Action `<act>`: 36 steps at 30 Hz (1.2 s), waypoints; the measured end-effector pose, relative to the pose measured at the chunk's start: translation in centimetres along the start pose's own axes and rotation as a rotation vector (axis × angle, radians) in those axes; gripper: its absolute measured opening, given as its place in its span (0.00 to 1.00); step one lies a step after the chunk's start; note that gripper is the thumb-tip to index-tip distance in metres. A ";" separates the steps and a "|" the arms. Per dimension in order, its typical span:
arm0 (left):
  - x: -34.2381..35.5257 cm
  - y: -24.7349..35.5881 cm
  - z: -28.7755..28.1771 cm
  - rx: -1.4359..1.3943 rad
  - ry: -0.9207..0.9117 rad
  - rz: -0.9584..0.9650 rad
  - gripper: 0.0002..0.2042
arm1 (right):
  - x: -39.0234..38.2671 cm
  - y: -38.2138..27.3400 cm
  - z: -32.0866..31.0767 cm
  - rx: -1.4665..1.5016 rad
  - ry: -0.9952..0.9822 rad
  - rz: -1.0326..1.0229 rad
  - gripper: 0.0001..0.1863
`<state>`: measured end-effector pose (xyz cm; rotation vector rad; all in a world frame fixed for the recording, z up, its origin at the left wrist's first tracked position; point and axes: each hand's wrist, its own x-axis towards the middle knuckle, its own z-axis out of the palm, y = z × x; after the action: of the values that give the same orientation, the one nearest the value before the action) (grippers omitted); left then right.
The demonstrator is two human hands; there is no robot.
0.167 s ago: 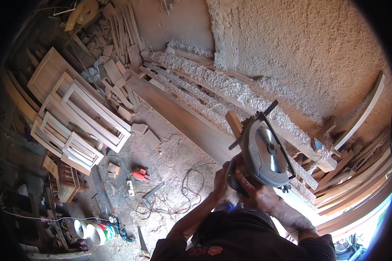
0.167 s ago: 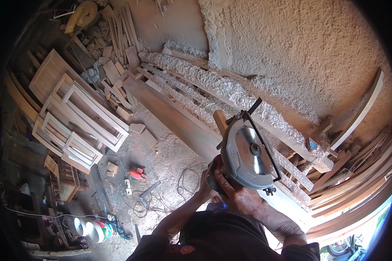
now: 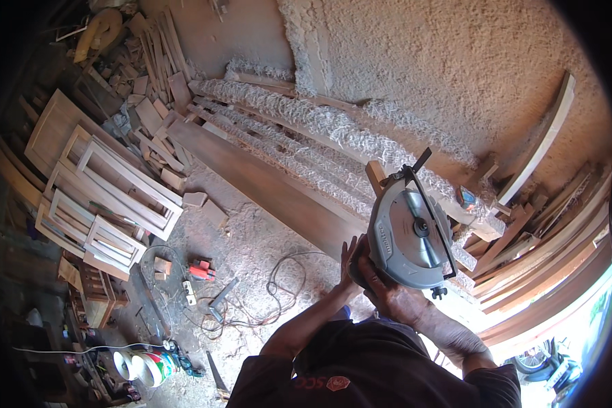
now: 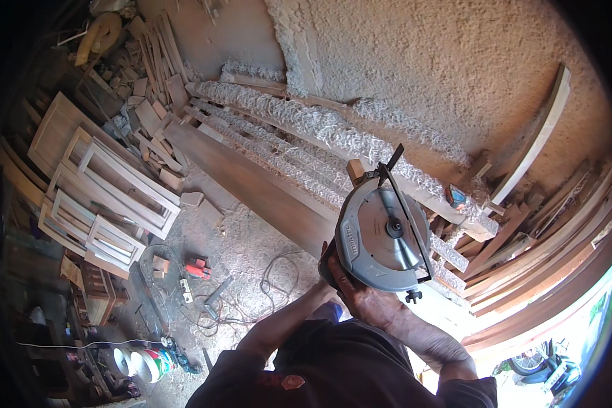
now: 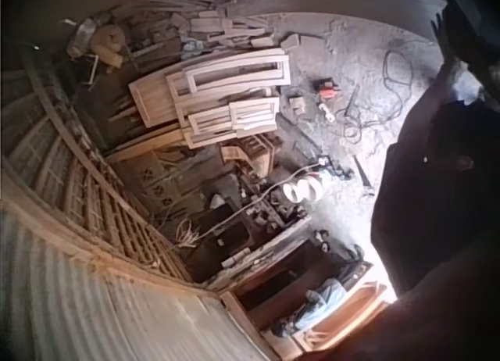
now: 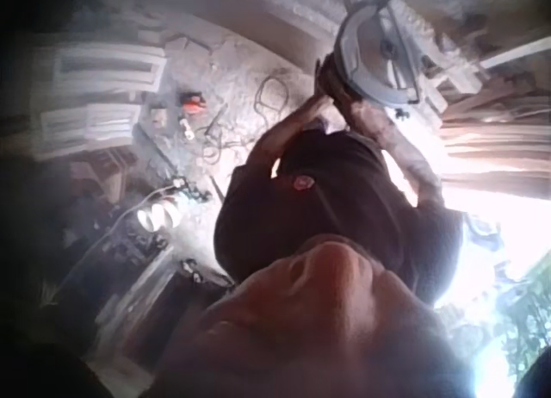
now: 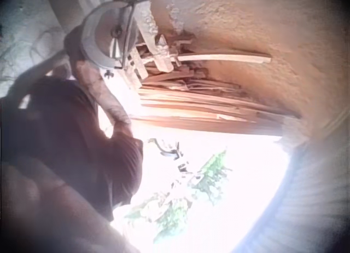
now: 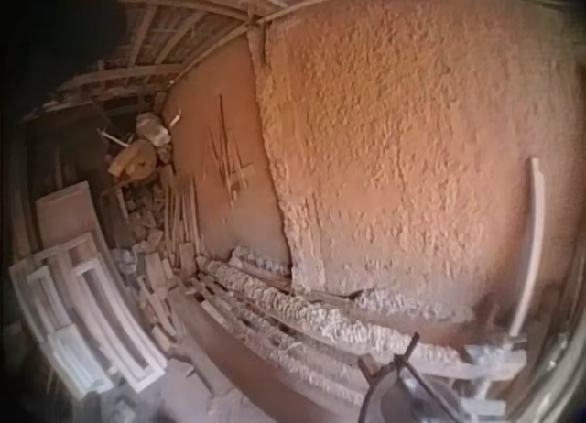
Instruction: The person uses a circular saw to cut a long plank of wood on a workbench, then switches to a handheld electric sander to smooth the cut edges. The person handles the wood and tools directly, moving the plank and adjusting position as needed.
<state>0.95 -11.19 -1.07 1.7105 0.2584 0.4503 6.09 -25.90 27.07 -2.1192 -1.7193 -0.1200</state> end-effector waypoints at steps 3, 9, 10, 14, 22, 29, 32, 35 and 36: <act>-0.1 0.3 7.4 0.620 0.047 0.190 0.37 | -5.1 2.8 -1.0 -0.013 -0.010 0.022 0.35; -3.4 0.6 15.7 0.962 -0.447 0.254 0.36 | -14.6 5.8 -2.1 -0.070 -0.013 0.058 0.34; -3.9 0.8 16.4 0.962 -0.521 0.219 0.36 | -15.8 5.7 -1.9 -0.090 -0.102 0.104 0.34; -4.3 1.3 17.0 0.942 -0.647 0.113 0.36 | -18.1 6.7 -0.8 -0.053 -0.153 0.107 0.21; -2.7 6.9 7.9 0.545 -0.458 -0.236 0.35 | -18.7 4.2 0.8 -0.167 -0.265 0.138 0.31; -1.9 24.4 7.9 -0.176 0.039 -0.250 0.36 | -20.9 4.5 1.9 -0.071 -0.079 0.100 0.30; -1.7 27.3 11.8 0.261 0.015 -0.089 0.33 | -21.0 3.5 1.0 -0.012 -0.054 0.150 0.29; -1.6 28.0 12.8 0.213 0.049 -0.092 0.32 | -24.3 1.8 -1.3 0.365 -0.010 0.287 0.28; -1.5 27.8 12.6 0.233 0.040 -0.077 0.32 | -25.8 1.2 -2.1 0.688 0.028 0.380 0.30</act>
<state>2.89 -28.34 24.20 1.9125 0.4179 0.4096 1.56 -50.59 20.51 -1.8384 -1.0842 0.4778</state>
